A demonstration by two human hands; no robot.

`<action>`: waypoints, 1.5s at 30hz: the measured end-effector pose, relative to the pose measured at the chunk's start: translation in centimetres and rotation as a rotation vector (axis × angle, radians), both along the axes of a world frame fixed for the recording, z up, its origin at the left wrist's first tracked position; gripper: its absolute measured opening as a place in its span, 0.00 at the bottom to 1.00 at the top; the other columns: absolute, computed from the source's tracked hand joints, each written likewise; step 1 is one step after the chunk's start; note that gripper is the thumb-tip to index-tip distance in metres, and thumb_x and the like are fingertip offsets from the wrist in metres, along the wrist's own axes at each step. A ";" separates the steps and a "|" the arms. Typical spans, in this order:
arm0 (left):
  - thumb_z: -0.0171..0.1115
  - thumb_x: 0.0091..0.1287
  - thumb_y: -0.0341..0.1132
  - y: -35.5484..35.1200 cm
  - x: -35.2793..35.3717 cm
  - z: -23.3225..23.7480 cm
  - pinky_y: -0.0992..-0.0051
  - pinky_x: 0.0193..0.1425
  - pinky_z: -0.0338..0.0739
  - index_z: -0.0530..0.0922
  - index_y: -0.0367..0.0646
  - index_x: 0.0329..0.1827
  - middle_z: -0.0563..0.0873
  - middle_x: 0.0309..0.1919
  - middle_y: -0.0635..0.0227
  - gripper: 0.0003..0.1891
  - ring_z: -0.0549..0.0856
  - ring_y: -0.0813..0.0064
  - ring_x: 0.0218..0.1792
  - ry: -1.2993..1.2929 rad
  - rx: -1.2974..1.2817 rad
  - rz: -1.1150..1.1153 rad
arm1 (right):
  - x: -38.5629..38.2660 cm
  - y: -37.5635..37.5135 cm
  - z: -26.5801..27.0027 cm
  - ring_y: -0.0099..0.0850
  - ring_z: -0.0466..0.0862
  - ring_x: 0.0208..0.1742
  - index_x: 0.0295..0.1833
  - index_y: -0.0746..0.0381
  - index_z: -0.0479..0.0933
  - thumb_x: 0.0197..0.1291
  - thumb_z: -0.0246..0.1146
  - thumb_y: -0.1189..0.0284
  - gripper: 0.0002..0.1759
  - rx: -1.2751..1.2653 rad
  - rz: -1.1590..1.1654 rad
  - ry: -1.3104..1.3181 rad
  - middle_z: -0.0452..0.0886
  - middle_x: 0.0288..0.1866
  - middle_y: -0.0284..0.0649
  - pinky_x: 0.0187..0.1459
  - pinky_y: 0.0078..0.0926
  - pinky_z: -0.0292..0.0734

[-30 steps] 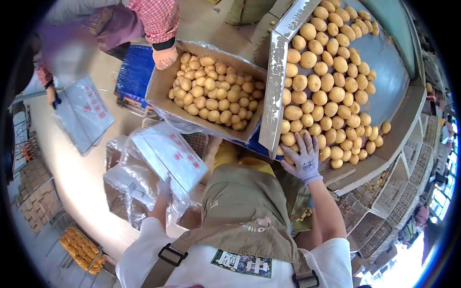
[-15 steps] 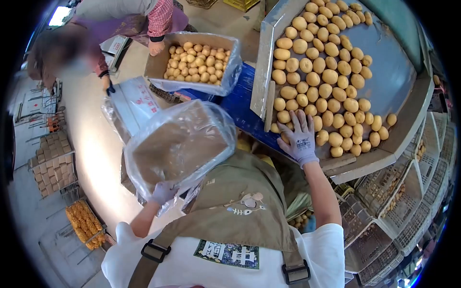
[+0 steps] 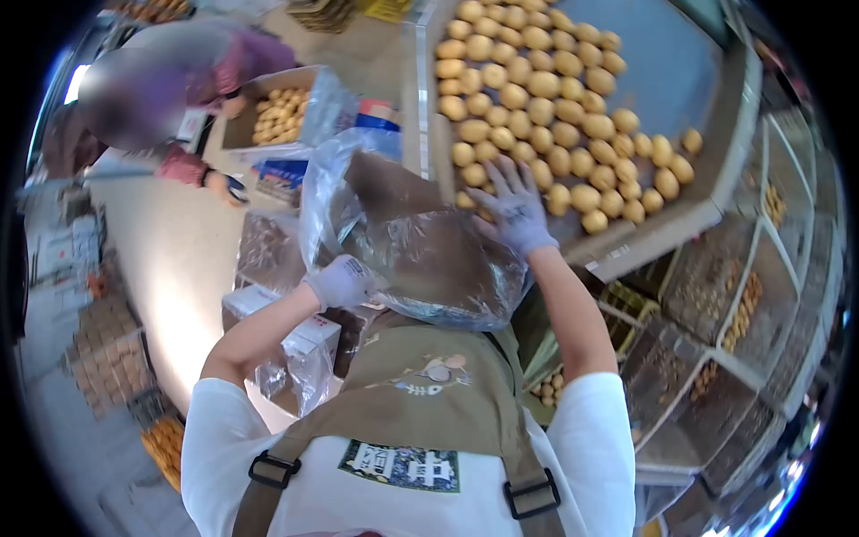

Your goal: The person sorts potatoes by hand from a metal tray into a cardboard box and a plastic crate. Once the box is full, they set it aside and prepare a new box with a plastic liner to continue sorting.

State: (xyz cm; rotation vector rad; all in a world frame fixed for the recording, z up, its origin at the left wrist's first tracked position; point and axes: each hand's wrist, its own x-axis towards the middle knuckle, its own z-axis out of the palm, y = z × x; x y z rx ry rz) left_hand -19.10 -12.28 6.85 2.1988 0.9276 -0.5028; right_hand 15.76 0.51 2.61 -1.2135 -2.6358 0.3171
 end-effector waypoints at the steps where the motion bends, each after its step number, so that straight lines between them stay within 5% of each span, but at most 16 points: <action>1: 0.59 0.67 0.43 0.7 0.9 -0.6 0.58 0.45 0.80 0.86 0.51 0.55 0.89 0.31 0.57 0.17 0.89 0.55 0.36 -0.045 0.012 -0.028 | 0.0 -0.1 -0.3 0.48 0.58 0.83 0.63 0.40 0.82 0.55 0.69 0.50 0.28 0.015 0.000 0.030 0.67 0.79 0.44 0.82 0.56 0.44; 2: 0.57 0.69 0.41 1.7 2.4 -1.3 0.60 0.45 0.82 0.83 0.52 0.60 0.90 0.45 0.65 0.18 0.90 0.60 0.44 0.042 -0.026 -0.145 | 0.4 0.0 -0.8 0.48 0.57 0.83 0.64 0.40 0.81 0.56 0.68 0.49 0.28 0.001 -0.003 0.015 0.66 0.79 0.44 0.82 0.55 0.44; 7: 0.53 0.70 0.36 0.3 5.6 -2.8 0.61 0.49 0.83 0.80 0.54 0.65 0.89 0.54 0.70 0.20 0.90 0.66 0.49 -0.005 0.086 -0.146 | 0.5 -0.2 -0.8 0.46 0.58 0.82 0.64 0.39 0.82 0.57 0.67 0.49 0.27 0.022 -0.014 -0.004 0.66 0.79 0.43 0.83 0.54 0.42; 12: 0.52 0.70 0.34 -1.4 7.6 -10.5 0.61 0.56 0.82 0.80 0.52 0.65 0.86 0.60 0.68 0.21 0.87 0.63 0.56 0.130 0.120 -0.110 | 0.6 -0.2 -0.7 0.42 0.59 0.82 0.62 0.38 0.82 0.55 0.68 0.49 0.27 -0.010 -0.034 0.006 0.67 0.79 0.42 0.83 0.50 0.44; 16: 0.51 0.69 0.31 -0.7 7.2 -12.5 0.62 0.69 0.72 0.78 0.55 0.70 0.82 0.66 0.67 0.26 0.80 0.64 0.65 -0.010 0.023 -0.027 | 0.4 -0.3 -0.6 0.41 0.59 0.83 0.62 0.38 0.82 0.55 0.68 0.49 0.27 -0.038 -0.057 -0.008 0.66 0.80 0.41 0.84 0.50 0.43; 22: 0.59 0.68 0.35 0.9 8.3 -12.4 0.61 0.68 0.73 0.76 0.52 0.69 0.79 0.68 0.64 0.24 0.78 0.62 0.67 -0.199 0.002 -0.272 | 0.0 -0.2 -0.4 0.42 0.57 0.83 0.64 0.37 0.81 0.57 0.67 0.49 0.27 -0.044 -0.062 -0.040 0.66 0.80 0.40 0.83 0.52 0.43; 25: 0.59 0.73 0.46 1.8 11.3 -14.2 0.57 0.71 0.70 0.70 0.53 0.74 0.75 0.71 0.62 0.27 0.76 0.61 0.68 -0.431 -0.031 0.018 | 0.1 -0.1 -0.2 0.43 0.57 0.83 0.63 0.38 0.82 0.56 0.67 0.49 0.27 -0.042 -0.071 -0.035 0.65 0.81 0.39 0.83 0.54 0.44; 27: 0.56 0.73 0.64 3.2 14.5 -21.6 0.50 0.76 0.64 0.64 0.54 0.78 0.73 0.73 0.63 0.37 0.72 0.58 0.71 -0.680 -0.808 0.569 | -0.1 -0.3 -0.1 0.43 0.58 0.83 0.62 0.38 0.82 0.56 0.68 0.50 0.27 -0.051 -0.071 -0.026 0.65 0.81 0.39 0.83 0.54 0.45; 28: 0.51 0.66 0.76 6.0 16.0 -11.6 0.43 0.77 0.61 0.60 0.55 0.80 0.71 0.74 0.64 0.46 0.70 0.55 0.74 -0.597 -1.284 1.119 | -0.4 -0.3 0.1 0.44 0.59 0.82 0.62 0.38 0.82 0.53 0.70 0.53 0.27 -0.076 -0.084 -0.006 0.65 0.81 0.38 0.82 0.55 0.45; 31: 0.48 0.62 0.81 9.3 17.2 -9.4 0.36 0.76 0.60 0.58 0.57 0.81 0.66 0.78 0.65 0.51 0.65 0.54 0.77 -1.118 -1.726 1.398 | -1.0 -0.5 0.0 0.47 0.60 0.81 0.62 0.39 0.83 0.53 0.70 0.55 0.27 -0.104 -0.123 -0.045 0.67 0.79 0.40 0.82 0.55 0.48; 35: 0.46 0.55 0.86 10.2 18.8 -10.9 0.31 0.76 0.57 0.53 0.55 0.84 0.59 0.82 0.63 0.59 0.61 0.51 0.80 -1.381 -1.999 1.144 | 0.4 -1.0 2.2 0.50 0.61 0.80 0.64 0.42 0.82 0.56 0.70 0.57 0.27 -0.165 -0.661 0.315 0.67 0.78 0.46 0.79 0.52 0.54; 36: 0.43 0.54 0.88 10.4 19.1 -10.3 0.32 0.77 0.55 0.52 0.54 0.85 0.58 0.83 0.61 0.62 0.59 0.49 0.81 -1.399 -1.966 1.134 | -0.8 -1.8 3.5 0.55 0.57 0.81 0.68 0.41 0.79 0.59 0.68 0.56 0.29 0.043 -0.876 0.100 0.66 0.78 0.50 0.76 0.57 0.55; 37: 0.41 0.53 0.89 10.3 19.5 -9.8 0.34 0.78 0.55 0.51 0.52 0.85 0.58 0.83 0.59 0.63 0.59 0.47 0.80 -1.382 -1.943 1.224 | -1.2 -3.3 3.5 0.57 0.56 0.82 0.69 0.41 0.78 0.60 0.68 0.55 0.30 -0.007 -0.810 0.002 0.65 0.79 0.51 0.76 0.59 0.55; 40: 0.39 0.53 0.90 10.1 19.3 -12.6 0.39 0.80 0.54 0.50 0.50 0.85 0.56 0.83 0.56 0.65 0.58 0.45 0.80 -1.677 -2.615 1.135 | -1.5 -7.1 2.2 0.61 0.49 0.83 0.70 0.41 0.78 0.61 0.66 0.53 0.30 -0.149 -0.643 -0.134 0.64 0.80 0.52 0.74 0.69 0.52; 43: 0.39 0.54 0.89 10.2 19.4 -11.0 0.40 0.81 0.53 0.50 0.51 0.85 0.56 0.83 0.56 0.63 0.58 0.45 0.80 -1.483 -2.194 1.227 | -1.3 -9.2 2.9 0.63 0.51 0.82 0.66 0.41 0.81 0.60 0.67 0.55 0.26 -0.195 -0.646 -0.153 0.68 0.78 0.50 0.73 0.69 0.52; 45: 0.39 0.55 0.89 10.2 19.4 -10.9 0.36 0.80 0.52 0.51 0.53 0.85 0.55 0.83 0.57 0.62 0.57 0.46 0.80 -1.411 -2.081 1.246 | -1.6 -10.3 4.4 0.54 0.69 0.73 0.63 0.49 0.82 0.62 0.65 0.60 0.23 -0.225 -0.693 -0.044 0.78 0.68 0.47 0.72 0.57 0.61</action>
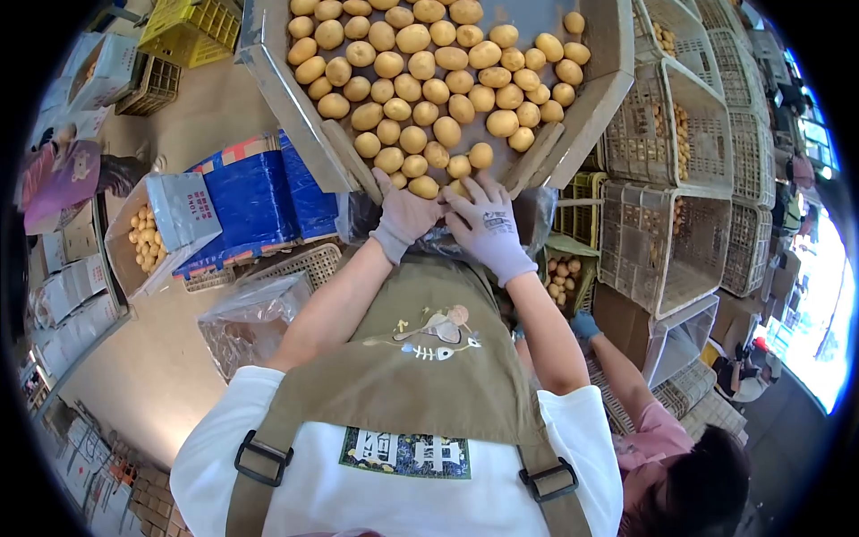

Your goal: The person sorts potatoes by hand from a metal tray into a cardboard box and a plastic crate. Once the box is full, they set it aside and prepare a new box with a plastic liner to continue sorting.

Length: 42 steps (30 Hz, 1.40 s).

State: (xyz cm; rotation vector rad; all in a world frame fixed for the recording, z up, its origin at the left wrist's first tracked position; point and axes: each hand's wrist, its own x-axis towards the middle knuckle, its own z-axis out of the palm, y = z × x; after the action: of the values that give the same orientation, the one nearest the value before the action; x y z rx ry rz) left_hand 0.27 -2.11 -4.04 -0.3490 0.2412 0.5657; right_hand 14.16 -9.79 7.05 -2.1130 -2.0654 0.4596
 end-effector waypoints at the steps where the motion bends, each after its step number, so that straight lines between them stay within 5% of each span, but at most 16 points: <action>1: 0.39 0.56 0.88 0.1 0.0 0.1 0.34 0.79 0.51 0.51 0.53 0.85 0.55 0.83 0.58 0.61 0.57 0.46 0.80 0.010 0.040 0.016 | 0.2 -0.6 0.4 0.51 0.74 0.70 0.62 0.51 0.82 0.62 0.65 0.61 0.22 -0.049 -0.038 0.100 0.80 0.65 0.46 0.71 0.53 0.63; 2: 0.39 0.57 0.87 0.0 0.0 -0.5 0.32 0.78 0.51 0.51 0.54 0.85 0.55 0.83 0.59 0.60 0.57 0.47 0.80 0.020 0.079 0.033 | 0.4 -1.2 0.8 0.48 0.78 0.66 0.61 0.54 0.82 0.63 0.65 0.63 0.21 -0.097 -0.076 0.200 0.83 0.62 0.45 0.70 0.50 0.66; 4: 0.40 0.60 0.85 -0.3 0.1 -1.6 0.23 0.74 0.48 0.54 0.57 0.84 0.57 0.83 0.64 0.55 0.58 0.49 0.80 0.832 1.248 -0.270 | 0.3 -2.6 0.6 0.44 0.83 0.57 0.59 0.58 0.82 0.63 0.63 0.66 0.19 -0.028 -0.038 0.099 0.85 0.56 0.43 0.67 0.45 0.69; 10: 0.43 0.66 0.79 0.2 -0.2 0.1 0.17 0.71 0.41 0.63 0.61 0.80 0.65 0.80 0.71 0.45 0.60 0.53 0.80 -0.044 -0.076 0.074 | 0.3 -5.8 -1.3 0.45 0.80 0.64 0.67 0.55 0.77 0.63 0.62 0.61 0.27 -0.245 -0.080 -0.043 0.82 0.63 0.44 0.69 0.48 0.66; 13: 0.40 0.62 0.83 0.3 -0.1 0.8 0.18 0.72 0.44 0.56 0.58 0.83 0.57 0.84 0.66 0.53 0.54 0.48 0.82 0.044 -0.032 0.071 | 0.1 -6.9 -4.1 0.45 0.78 0.66 0.71 0.50 0.74 0.62 0.63 0.59 0.31 -0.355 -0.076 -0.115 0.80 0.66 0.42 0.70 0.53 0.65; 20: 0.41 0.64 0.81 0.1 0.1 0.3 0.21 0.73 0.46 0.53 0.59 0.84 0.55 0.84 0.67 0.51 0.53 0.50 0.83 0.013 -0.024 0.076 | 1.8 -6.6 -7.1 0.43 0.80 0.61 0.68 0.46 0.76 0.61 0.65 0.61 0.28 -0.352 0.059 -0.180 0.82 0.59 0.39 0.69 0.53 0.66; 29: 0.42 0.60 0.84 0.1 0.2 -0.1 0.19 0.73 0.41 0.52 0.57 0.85 0.52 0.85 0.67 0.56 0.49 0.46 0.83 0.083 -0.054 0.064 | 3.0 -6.7 -7.6 0.43 0.79 0.63 0.68 0.46 0.78 0.63 0.64 0.63 0.26 -0.517 0.039 -0.120 0.82 0.63 0.41 0.68 0.48 0.65; 36: 0.42 0.60 0.84 0.2 0.2 0.2 0.18 0.72 0.41 0.54 0.58 0.84 0.57 0.83 0.66 0.54 0.57 0.49 0.81 0.117 -0.099 0.066 | 3.0 -6.0 -6.3 0.42 0.83 0.54 0.62 0.51 0.81 0.64 0.63 0.65 0.21 -0.127 0.036 0.071 0.85 0.53 0.39 0.60 0.45 0.73; 39: 0.40 0.61 0.84 -0.5 0.2 -3.5 0.26 0.73 0.49 0.58 0.54 0.82 0.65 0.79 0.64 0.54 0.65 0.52 0.77 -0.213 0.115 0.083 | -0.9 -0.8 -0.3 0.44 0.85 0.49 0.60 0.57 0.81 0.66 0.63 0.66 0.18 0.035 -0.068 0.163 0.85 0.50 0.42 0.53 0.42 0.78; 41: 0.38 0.62 0.84 -0.7 0.6 -9.4 0.35 0.75 0.56 0.61 0.50 0.80 0.70 0.76 0.61 0.54 0.70 0.54 0.75 -0.558 0.360 0.088 | -2.6 2.2 -1.3 0.45 0.86 0.48 0.61 0.60 0.77 0.65 0.65 0.61 0.23 -0.010 -0.140 0.160 0.87 0.49 0.45 0.49 0.42 0.80; 42: 0.38 0.62 0.84 -0.4 0.1 -4.9 0.40 0.74 0.59 0.63 0.49 0.79 0.73 0.73 0.60 0.55 0.71 0.54 0.73 -0.284 0.149 0.116 | -3.1 3.5 -2.1 0.46 0.87 0.48 0.63 0.61 0.76 0.63 0.66 0.58 0.27 -0.092 -0.163 0.115 0.87 0.49 0.46 0.49 0.42 0.80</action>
State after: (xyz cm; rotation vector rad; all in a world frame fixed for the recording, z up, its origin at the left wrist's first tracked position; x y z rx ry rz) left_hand 0.40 -2.55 -8.92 -0.2956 -0.0955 0.6364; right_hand 11.03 -6.24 4.93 -2.2269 -1.8266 0.6472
